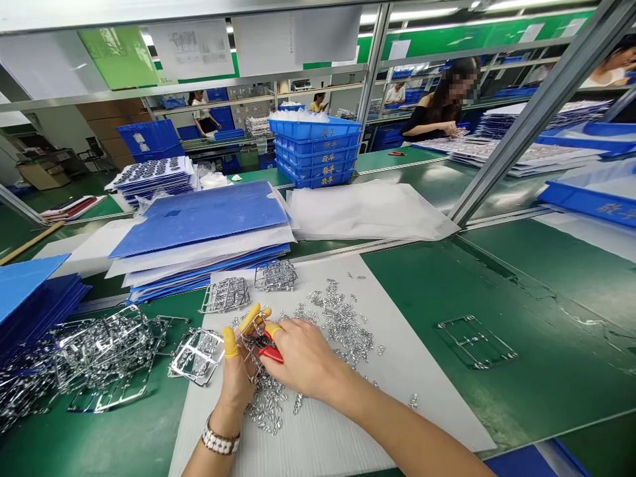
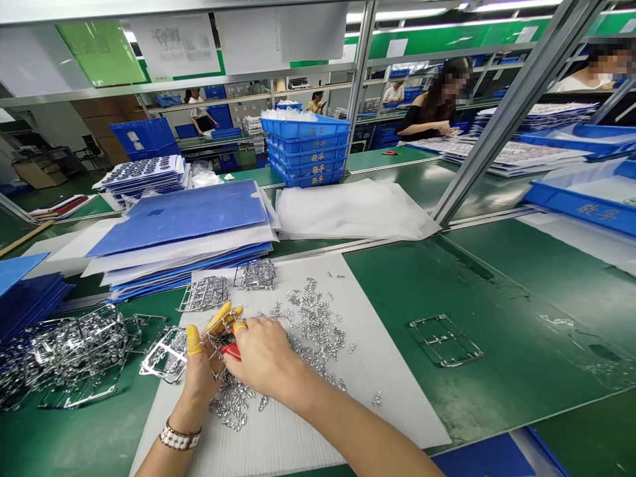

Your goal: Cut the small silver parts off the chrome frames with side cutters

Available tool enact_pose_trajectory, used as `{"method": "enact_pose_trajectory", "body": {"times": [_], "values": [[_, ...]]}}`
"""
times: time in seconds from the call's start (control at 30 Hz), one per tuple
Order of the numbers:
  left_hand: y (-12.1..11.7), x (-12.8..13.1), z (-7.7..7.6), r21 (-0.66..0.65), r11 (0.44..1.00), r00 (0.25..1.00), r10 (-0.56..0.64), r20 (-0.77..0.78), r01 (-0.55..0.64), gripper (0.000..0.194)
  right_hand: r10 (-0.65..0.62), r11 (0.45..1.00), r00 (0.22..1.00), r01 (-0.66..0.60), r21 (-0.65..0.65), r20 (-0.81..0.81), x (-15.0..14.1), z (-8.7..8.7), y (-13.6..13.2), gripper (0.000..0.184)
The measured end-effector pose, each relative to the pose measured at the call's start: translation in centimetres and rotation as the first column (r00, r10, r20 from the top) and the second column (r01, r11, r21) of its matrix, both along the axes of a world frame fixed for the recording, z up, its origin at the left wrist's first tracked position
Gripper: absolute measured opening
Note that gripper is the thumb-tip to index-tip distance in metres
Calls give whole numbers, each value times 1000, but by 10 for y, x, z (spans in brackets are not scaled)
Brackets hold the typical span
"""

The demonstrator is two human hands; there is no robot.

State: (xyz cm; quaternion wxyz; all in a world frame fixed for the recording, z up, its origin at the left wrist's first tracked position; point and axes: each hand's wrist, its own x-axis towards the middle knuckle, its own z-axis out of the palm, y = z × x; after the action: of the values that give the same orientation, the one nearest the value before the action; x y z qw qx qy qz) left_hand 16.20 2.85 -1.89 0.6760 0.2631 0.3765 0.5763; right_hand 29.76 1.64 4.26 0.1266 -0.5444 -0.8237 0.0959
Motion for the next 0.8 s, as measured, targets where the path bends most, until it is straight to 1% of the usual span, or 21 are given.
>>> {"method": "enact_pose_trajectory", "body": {"times": [0.23,0.37,0.5,0.6,0.7,0.8], "values": [[-2,0,1,-2,1000,998,30,-63,-30,68,31,999,1000,-31,-27,-5,4,2,1,28],[-2,1,0,1,999,998,44,-41,-44,67,34,999,999,-34,2,39,1,4,-1,30],[-2,1,-1,-28,998,999,47,-13,-47,68,29,1000,998,-29,-2,55,-1,5,-5,34],[-1,0,0,-61,998,999,36,27,-34,70,5,1000,998,-4,-18,66,4,7,-4,33],[1,-1,1,-70,997,992,24,120,-16,69,-48,998,993,52,-37,106,12,9,-1,29],[2,-1,2,-76,997,980,8,200,8,68,-71,996,988,77,-39,134,17,7,4,28]]}}
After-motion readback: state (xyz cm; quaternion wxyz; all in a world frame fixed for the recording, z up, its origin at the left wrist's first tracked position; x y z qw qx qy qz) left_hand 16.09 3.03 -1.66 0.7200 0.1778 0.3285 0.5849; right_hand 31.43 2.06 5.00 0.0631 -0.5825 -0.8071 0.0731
